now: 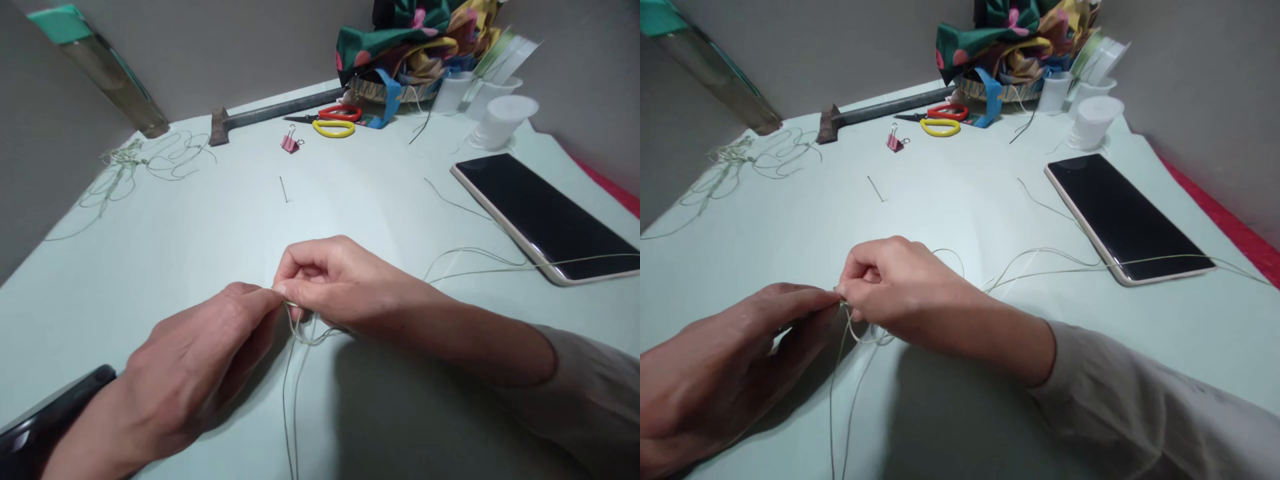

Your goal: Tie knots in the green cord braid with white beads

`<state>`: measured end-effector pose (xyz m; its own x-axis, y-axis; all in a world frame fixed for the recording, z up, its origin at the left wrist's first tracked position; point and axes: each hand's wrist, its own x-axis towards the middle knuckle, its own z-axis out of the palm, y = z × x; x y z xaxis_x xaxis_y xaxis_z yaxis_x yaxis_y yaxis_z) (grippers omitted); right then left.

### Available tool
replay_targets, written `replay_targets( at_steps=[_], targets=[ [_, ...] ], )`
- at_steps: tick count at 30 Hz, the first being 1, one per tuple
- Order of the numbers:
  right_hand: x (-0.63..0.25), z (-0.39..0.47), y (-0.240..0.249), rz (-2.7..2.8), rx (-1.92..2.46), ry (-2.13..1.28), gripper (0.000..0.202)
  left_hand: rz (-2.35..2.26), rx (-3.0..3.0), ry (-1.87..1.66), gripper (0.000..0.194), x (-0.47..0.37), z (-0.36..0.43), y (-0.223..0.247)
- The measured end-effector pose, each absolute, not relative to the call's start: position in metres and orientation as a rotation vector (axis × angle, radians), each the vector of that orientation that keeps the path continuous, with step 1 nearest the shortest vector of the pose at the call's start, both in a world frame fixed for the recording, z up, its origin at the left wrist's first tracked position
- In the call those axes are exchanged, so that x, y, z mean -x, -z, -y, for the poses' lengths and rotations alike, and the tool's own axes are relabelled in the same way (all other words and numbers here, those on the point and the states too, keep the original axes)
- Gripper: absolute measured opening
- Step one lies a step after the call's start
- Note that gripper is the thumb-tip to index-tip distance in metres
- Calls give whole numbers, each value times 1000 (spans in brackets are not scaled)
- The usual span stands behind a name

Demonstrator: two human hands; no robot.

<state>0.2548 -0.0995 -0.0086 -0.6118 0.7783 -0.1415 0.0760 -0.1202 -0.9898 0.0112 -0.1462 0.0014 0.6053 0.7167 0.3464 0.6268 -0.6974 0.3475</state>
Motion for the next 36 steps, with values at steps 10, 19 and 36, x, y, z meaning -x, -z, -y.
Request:
replay_targets(
  at_steps=[10, 19, 36],
  targets=[
    [-264, 95, -21, 1672, 1087, -1845, 15, -1273, -2669, -852, 15, -27, 141, -6],
    [-264, 100, -11, 1874, 1034, -1302, 22, -1270, -2400, -799, 16, -26, 132, -6],
    [-264, 117, -26, 1872, 1096, -1279, 26, -1330, -1844, -747, 17, -39, 121, -19]
  ],
)
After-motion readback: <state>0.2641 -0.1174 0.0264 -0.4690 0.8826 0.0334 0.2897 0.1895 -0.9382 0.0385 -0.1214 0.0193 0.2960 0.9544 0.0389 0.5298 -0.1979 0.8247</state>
